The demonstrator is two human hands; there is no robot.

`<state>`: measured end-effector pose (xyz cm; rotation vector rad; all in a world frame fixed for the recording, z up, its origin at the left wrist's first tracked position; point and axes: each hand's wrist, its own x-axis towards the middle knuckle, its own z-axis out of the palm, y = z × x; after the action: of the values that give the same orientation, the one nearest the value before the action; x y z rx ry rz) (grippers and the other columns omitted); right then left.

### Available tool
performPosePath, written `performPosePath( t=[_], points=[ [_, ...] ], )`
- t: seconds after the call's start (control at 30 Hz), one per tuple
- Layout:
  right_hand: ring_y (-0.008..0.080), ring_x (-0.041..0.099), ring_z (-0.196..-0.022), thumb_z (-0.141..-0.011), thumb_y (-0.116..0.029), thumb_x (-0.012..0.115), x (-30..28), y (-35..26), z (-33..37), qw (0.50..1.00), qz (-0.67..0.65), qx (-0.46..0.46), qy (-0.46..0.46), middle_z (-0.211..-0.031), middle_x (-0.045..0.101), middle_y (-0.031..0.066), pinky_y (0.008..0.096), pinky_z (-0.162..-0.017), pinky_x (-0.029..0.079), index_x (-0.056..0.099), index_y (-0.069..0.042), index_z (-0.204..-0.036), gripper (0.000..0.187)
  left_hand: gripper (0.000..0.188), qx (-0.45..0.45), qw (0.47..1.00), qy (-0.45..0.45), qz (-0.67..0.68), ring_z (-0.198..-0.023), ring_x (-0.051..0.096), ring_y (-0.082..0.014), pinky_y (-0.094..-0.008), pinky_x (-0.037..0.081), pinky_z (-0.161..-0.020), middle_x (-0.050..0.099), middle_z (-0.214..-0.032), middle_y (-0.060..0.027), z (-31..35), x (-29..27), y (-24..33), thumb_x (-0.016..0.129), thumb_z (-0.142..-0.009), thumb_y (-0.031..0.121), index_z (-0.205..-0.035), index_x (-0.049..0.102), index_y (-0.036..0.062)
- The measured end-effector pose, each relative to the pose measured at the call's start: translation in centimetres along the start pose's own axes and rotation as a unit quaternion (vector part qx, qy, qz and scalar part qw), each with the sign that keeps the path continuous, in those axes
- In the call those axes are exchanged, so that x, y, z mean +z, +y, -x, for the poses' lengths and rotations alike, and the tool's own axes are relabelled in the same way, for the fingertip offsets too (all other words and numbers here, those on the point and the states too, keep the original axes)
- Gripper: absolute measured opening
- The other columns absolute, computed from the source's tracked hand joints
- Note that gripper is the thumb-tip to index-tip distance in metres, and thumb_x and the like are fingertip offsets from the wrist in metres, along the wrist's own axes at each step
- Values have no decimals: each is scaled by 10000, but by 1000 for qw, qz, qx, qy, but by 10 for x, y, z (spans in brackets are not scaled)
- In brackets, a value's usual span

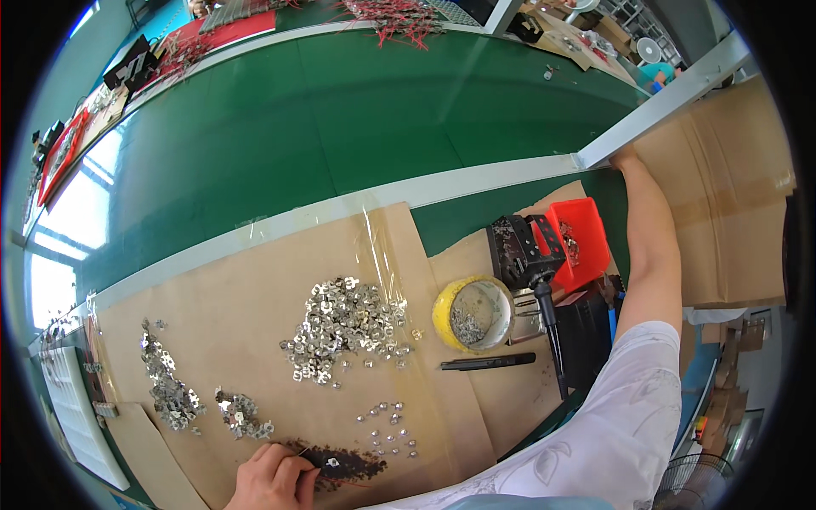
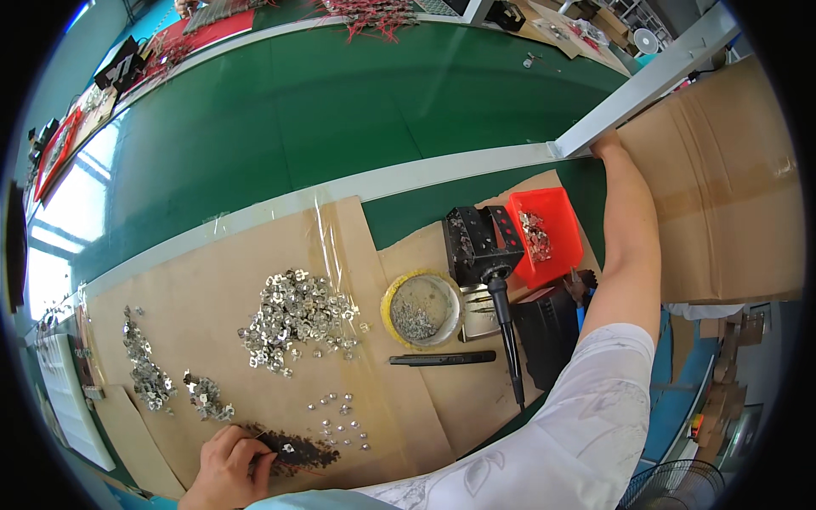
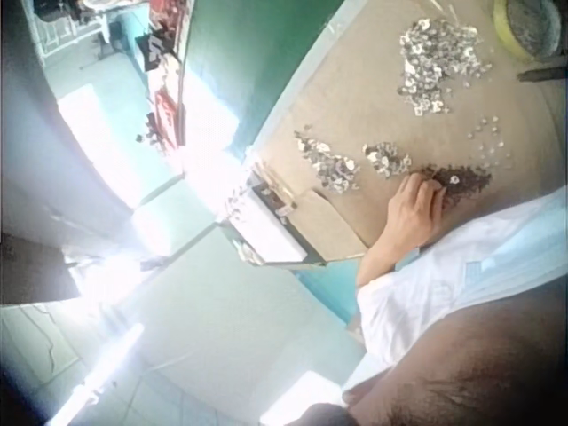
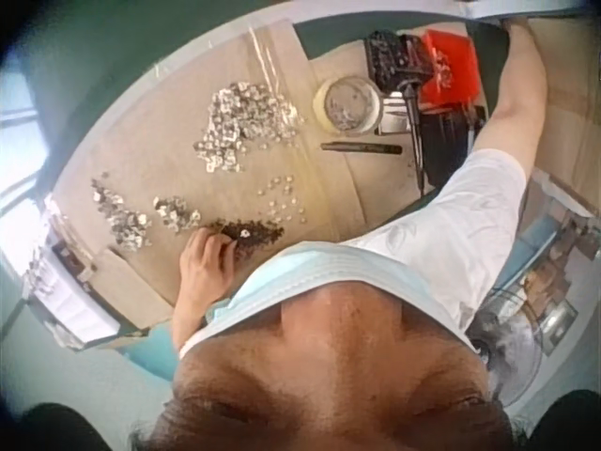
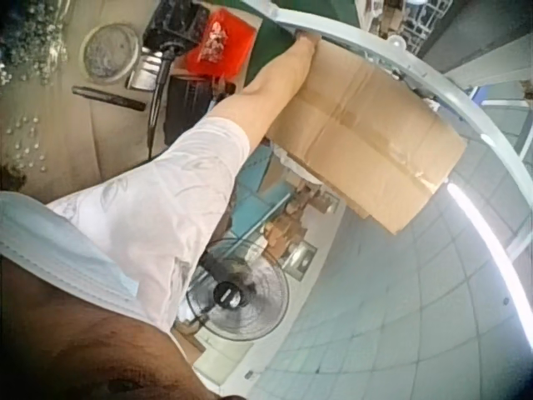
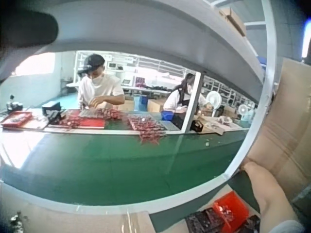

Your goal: Soldering small electronic components onto a wire assembly at a factory workbench.

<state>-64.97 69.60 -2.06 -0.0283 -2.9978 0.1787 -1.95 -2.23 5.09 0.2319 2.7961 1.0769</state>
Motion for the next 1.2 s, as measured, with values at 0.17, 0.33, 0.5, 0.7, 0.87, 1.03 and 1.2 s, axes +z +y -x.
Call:
performPosePath(
  t=[0.17,0.33,0.5,0.7,0.87,1.03,1.2],
  points=[
    [262,677,-892,-979,-151,588,71,15,-30,938,-342,8,61,-1001,718,138,419,-838,563,666,-22,-1187,257,116,-20,1000,-12,-14,-754,606,-387,-469,509,-654,581,-842,-174,-6,-1,8,713,-848,24,-921,623,9],
    [107,565,-687,-968,-120,641,30,25,-59,897,-428,-105,-32,-825,634,4,268,-630,500,670,-38,-1118,174,121,-4,1000,1,1,-756,606,-387,-468,510,-654,578,-843,-176,1,0,0,711,-847,22,-926,620,11],
    [119,638,-733,-959,-127,702,16,-32,-21,862,-503,-50,-33,-874,673,24,278,-658,556,670,-30,-1105,178,121,-9,1000,-3,-8,-758,605,-389,-471,508,-655,574,-845,-180,-4,-1,4,711,-845,27,-919,617,9],
    [134,702,-806,-955,-198,764,-40,-84,-1,856,-511,49,-61,-959,717,50,286,-714,617,675,-45,-1102,230,115,-6,1000,-5,-7,-761,606,-388,-471,507,-657,573,-844,-179,0,0,0,711,-845,26,-906,616,7],
    [213,724,-995,-971,-197,749,-75,-83,-4,815,-574,62,-54,-1148,712,118,352,-880,625,638,-20,-1215,321,111,7,1000,-4,0,-759,605,-386,-471,506,-658,571,-840,-176,-3,2,-4,709,-848,27,-906,616,10],
    [371,687,-1154,-943,-110,746,-64,-101,29,788,-606,55,-91,-1392,591,275,485,-991,584,321,8,-1553,752,116,-12,1000,-13,-10,-766,607,-386,-470,507,-662,573,-847,-177,4,1,0,710,-853,32,-919,616,16],
    [265,737,-934,-1052,-196,504,-67,-87,41,875,-463,135,41,-1124,704,176,423,-779,642,588,13,-1282,322,174,-14,999,6,-34,-674,573,-338,-438,469,-591,567,-775,-113,2,6,2,760,-750,19,-847,620,52]
  ],
)
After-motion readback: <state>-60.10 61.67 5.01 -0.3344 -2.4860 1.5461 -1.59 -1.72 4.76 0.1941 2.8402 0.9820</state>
